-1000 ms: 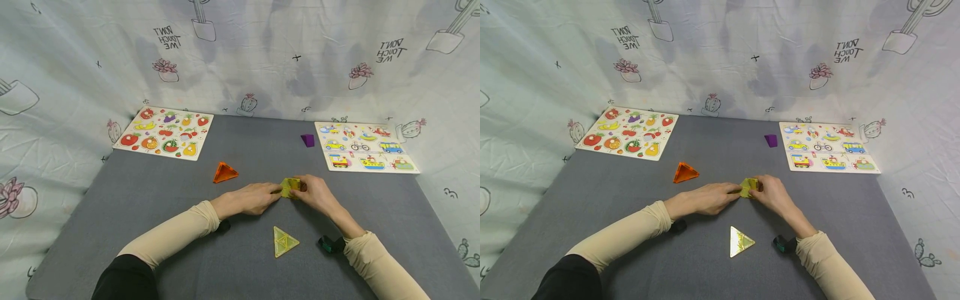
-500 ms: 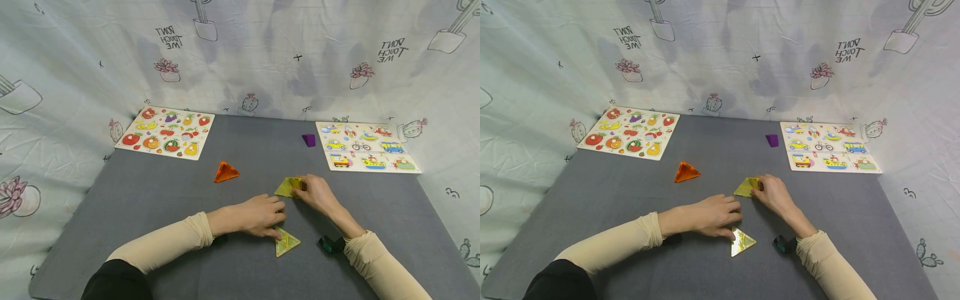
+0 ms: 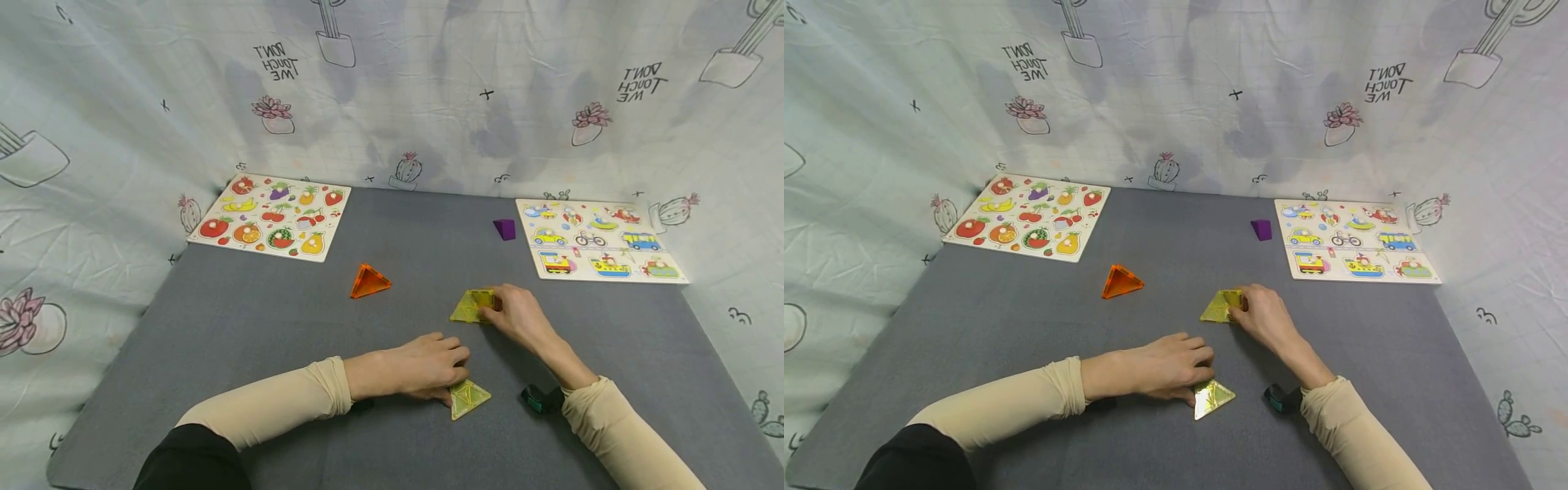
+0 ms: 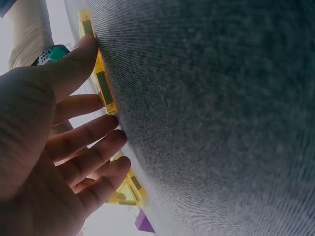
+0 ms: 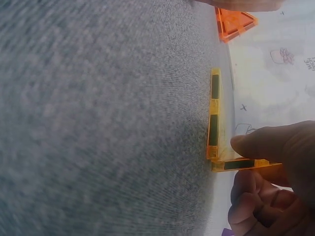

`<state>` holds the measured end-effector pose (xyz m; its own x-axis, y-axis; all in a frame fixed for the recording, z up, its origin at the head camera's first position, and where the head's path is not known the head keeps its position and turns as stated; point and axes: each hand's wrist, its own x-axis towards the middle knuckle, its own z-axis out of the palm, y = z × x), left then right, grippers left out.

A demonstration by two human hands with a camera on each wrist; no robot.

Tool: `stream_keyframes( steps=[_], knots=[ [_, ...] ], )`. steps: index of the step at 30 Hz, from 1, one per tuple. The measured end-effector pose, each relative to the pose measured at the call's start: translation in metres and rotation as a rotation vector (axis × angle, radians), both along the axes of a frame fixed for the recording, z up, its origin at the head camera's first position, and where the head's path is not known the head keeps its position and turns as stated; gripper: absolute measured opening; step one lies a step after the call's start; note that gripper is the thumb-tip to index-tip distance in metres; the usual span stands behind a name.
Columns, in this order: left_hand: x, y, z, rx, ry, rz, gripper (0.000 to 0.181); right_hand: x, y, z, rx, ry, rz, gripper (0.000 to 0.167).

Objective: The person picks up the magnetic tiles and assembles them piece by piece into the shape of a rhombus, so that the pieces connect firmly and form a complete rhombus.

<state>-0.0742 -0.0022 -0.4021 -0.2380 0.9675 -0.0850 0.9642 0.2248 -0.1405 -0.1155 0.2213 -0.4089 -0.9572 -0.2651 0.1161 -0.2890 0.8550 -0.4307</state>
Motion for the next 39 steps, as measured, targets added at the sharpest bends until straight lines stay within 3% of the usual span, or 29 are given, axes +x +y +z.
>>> stream_keyframes(
  steps=[11,16,24,31,39],
  knots=[
    [0.005,0.009,-0.004,0.005,0.01,-0.023,0.045,-0.001,0.001,0.0,-0.001,0.012,-0.007,0.02],
    [0.002,0.007,-0.003,0.002,-0.024,0.01,0.044,-0.001,0.004,-0.001,0.005,0.016,-0.021,0.02],
    [-0.018,-0.007,-0.001,0.002,-0.073,0.125,0.045,-0.001,0.009,-0.001,0.009,0.018,-0.024,0.022],
    [-0.037,-0.022,0.001,0.005,-0.147,0.269,0.046,-0.001,0.012,-0.001,0.003,0.011,-0.023,0.021],
    [-0.049,-0.027,0.0,0.044,-0.137,0.398,0.045,0.0,0.014,0.0,0.018,0.004,-0.025,0.025]
  ],
)
